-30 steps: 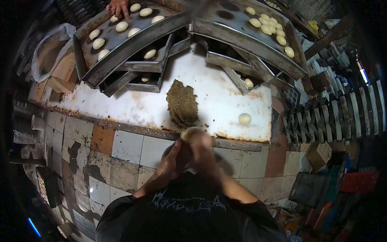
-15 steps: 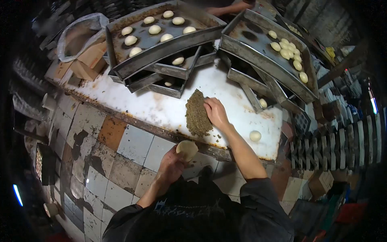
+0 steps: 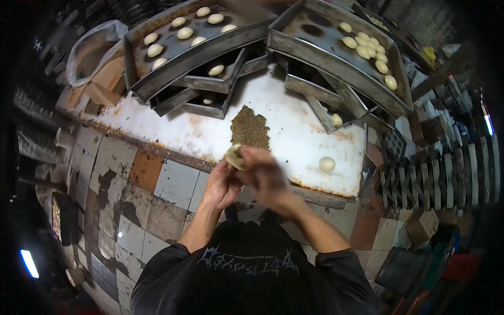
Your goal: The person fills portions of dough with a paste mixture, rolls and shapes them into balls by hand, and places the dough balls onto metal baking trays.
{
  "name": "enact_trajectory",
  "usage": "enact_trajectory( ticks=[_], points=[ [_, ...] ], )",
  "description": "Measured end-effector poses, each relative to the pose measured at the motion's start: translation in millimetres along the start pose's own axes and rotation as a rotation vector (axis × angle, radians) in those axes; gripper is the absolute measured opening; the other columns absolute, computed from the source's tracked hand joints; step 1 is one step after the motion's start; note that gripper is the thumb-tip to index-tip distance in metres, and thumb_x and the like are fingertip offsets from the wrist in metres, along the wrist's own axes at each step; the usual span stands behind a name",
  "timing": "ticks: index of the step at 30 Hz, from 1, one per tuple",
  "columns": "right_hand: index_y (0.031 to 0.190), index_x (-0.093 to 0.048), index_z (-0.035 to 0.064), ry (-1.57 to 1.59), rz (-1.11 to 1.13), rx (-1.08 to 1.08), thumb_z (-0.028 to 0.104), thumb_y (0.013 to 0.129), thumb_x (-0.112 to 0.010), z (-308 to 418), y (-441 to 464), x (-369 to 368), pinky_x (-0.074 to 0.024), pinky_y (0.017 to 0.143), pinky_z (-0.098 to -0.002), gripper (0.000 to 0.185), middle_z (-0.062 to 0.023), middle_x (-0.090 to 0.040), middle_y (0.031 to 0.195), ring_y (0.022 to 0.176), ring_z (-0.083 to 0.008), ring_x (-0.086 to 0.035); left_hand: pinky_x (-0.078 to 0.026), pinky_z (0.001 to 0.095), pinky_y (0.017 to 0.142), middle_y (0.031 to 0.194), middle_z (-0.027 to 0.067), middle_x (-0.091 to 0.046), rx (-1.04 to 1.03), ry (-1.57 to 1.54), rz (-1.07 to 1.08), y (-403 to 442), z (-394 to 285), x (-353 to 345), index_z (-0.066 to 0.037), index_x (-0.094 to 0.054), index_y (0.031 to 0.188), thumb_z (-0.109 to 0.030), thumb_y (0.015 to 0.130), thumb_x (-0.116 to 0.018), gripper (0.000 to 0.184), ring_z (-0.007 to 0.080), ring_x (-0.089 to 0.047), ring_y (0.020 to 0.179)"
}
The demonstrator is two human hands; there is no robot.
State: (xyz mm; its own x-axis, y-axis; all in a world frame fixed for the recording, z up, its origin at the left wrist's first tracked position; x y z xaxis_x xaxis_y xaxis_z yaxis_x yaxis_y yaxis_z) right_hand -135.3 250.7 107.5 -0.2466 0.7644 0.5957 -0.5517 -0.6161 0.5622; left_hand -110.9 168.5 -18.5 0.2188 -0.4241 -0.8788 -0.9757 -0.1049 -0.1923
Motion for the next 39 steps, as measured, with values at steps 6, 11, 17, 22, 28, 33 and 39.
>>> enact_trajectory(
  ticks=[6,11,17,22,28,33,39],
  points=[
    [0.109,-0.062,0.0019,0.483,0.327,-0.643,0.012,0.086,-0.060,-54,-50,1,-0.0416,0.097,-0.0367,0.025,-0.0153,-0.057,0.120,0.113,-0.0263,-0.053,-0.051,0.0352,0.083,0.116,0.0151,-0.053,0.059,0.156,-0.053,15,25,3,-0.004,-0.037,0.128,-0.004,0.089,-0.049,0.041,0.0250,-0.057,0.099],
    [0.106,-0.063,0.0077,0.034,0.282,-0.386,0.023,0.083,-0.064,-65,-44,21,-0.0400,0.088,-0.0392,0.028,-0.0091,-0.061,0.103,0.100,-0.0271,-0.053,-0.052,0.0327,0.070,0.106,0.0130,-0.054,0.390,0.546,0.145,13,76,-18,-0.003,-0.030,0.128,0.012,0.069,-0.046,0.063,0.0215,-0.058,0.084],
    [0.105,-0.062,0.0064,-0.138,-0.250,-0.415,0.004,0.083,-0.059,-64,-111,26,-0.0421,0.087,-0.0420,0.023,-0.0084,-0.060,0.106,0.113,-0.0310,-0.047,-0.049,0.0445,0.086,0.109,0.0193,-0.054,-0.050,0.130,-0.204,82,73,-36,0.000,-0.038,0.119,0.010,0.070,-0.040,0.050,0.0310,-0.056,0.101],
    [0.093,-0.058,-0.0009,-0.029,-0.532,-0.782,0.010,0.090,-0.051,-198,-124,87,-0.0465,0.072,-0.0363,0.013,-0.0152,-0.061,0.086,0.081,-0.0292,-0.059,-0.022,0.0606,0.103,0.121,0.0180,-0.053,-0.822,1.909,0.552,139,130,-86,-0.002,-0.051,0.115,-0.007,0.081,-0.051,0.034,0.0367,-0.043,0.123],
    [0.085,-0.059,0.0020,-0.329,-0.263,-0.217,0.010,0.082,-0.054,-232,-52,3,-0.0413,0.068,-0.0416,0.010,-0.0186,-0.055,0.084,0.079,-0.0313,-0.053,-0.020,0.0502,0.110,0.132,0.0152,-0.047,-0.515,1.497,0.373,47,16,-100,-0.003,-0.044,0.129,-0.002,0.081,-0.054,0.049,0.0309,-0.036,0.130],
    [0.077,-0.058,0.0063,-0.454,0.082,-0.147,0.008,0.066,-0.065,-181,-106,4,-0.0423,0.073,-0.0386,0.014,-0.0112,-0.057,0.087,0.090,-0.0278,-0.054,-0.038,0.0358,0.099,0.116,0.0151,-0.059,-0.263,1.414,0.187,-31,-15,-29,-0.002,-0.055,0.116,0.007,0.081,-0.049,0.036,0.0290,-0.054,0.113],
    [0.077,-0.053,0.0058,-0.485,-0.214,-0.326,0.015,0.078,-0.060,-208,-46,-1,-0.0394,0.075,-0.0413,0.012,-0.0106,-0.052,0.079,0.083,-0.0309,-0.050,-0.044,0.0349,0.089,0.111,0.0152,-0.060,-0.262,1.383,0.452,-13,18,-90,-0.002,-0.057,0.112,0.009,0.076,-0.053,0.037,0.0320,-0.056,0.107]
  ],
)
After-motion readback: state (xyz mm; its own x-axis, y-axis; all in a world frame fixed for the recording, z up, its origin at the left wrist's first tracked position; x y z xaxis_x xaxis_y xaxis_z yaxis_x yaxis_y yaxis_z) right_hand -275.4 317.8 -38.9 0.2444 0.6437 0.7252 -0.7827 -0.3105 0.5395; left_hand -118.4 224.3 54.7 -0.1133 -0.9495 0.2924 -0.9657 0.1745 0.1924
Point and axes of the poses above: each hand's wrist, its own y-axis towards the middle knuckle, its own x-axis out of the back of the hand, z = x × y, the point moved 10 cm from there along y, towards the middle knuckle
